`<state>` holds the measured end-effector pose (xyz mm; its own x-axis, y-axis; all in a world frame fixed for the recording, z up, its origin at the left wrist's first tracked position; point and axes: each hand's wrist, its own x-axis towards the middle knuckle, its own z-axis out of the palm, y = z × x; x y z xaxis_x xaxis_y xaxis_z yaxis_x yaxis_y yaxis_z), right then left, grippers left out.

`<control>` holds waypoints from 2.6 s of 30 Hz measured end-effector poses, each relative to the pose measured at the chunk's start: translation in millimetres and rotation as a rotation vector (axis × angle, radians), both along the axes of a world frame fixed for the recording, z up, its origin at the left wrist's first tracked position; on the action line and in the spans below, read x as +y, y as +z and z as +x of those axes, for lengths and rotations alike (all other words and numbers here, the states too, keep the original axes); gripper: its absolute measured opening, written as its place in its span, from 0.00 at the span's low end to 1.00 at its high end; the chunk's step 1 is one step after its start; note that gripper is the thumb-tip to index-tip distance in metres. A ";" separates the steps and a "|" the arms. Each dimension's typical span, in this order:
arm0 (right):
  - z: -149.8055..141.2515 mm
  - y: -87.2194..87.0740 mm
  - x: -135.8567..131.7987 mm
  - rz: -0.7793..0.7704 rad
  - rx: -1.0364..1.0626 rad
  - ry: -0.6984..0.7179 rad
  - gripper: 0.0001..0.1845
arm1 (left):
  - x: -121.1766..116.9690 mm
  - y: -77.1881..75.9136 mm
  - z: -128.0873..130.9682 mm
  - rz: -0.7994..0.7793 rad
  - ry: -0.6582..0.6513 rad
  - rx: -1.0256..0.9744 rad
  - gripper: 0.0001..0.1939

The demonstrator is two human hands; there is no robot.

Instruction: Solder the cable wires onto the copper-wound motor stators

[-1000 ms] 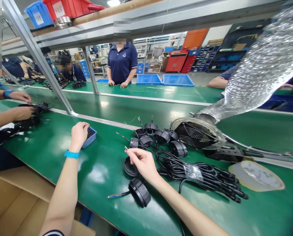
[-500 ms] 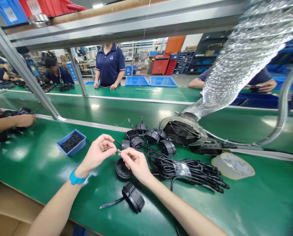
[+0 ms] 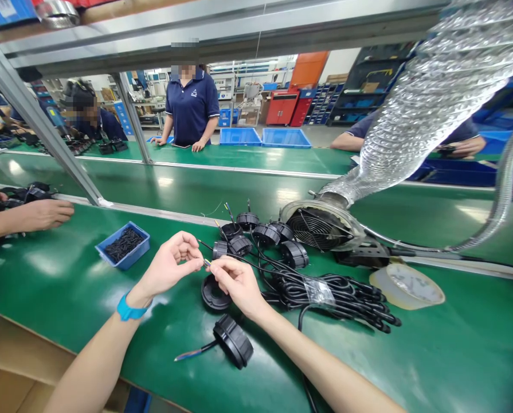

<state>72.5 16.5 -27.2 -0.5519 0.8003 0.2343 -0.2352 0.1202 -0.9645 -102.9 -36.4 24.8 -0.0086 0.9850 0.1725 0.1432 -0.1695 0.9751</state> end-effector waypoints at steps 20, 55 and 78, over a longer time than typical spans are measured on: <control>-5.5 1.8 -2.6 -0.107 -0.040 -0.130 0.15 | 0.8 -7.5 6.5 -0.038 -0.046 0.139 0.12; -7.3 0.6 -7.2 -0.103 -0.017 -0.112 0.17 | 1.9 -6.3 -1.8 0.098 0.193 0.058 0.14; -4.2 -1.1 -8.7 0.001 -0.088 -0.091 0.12 | -4.7 3.4 -8.2 0.109 0.136 0.342 0.09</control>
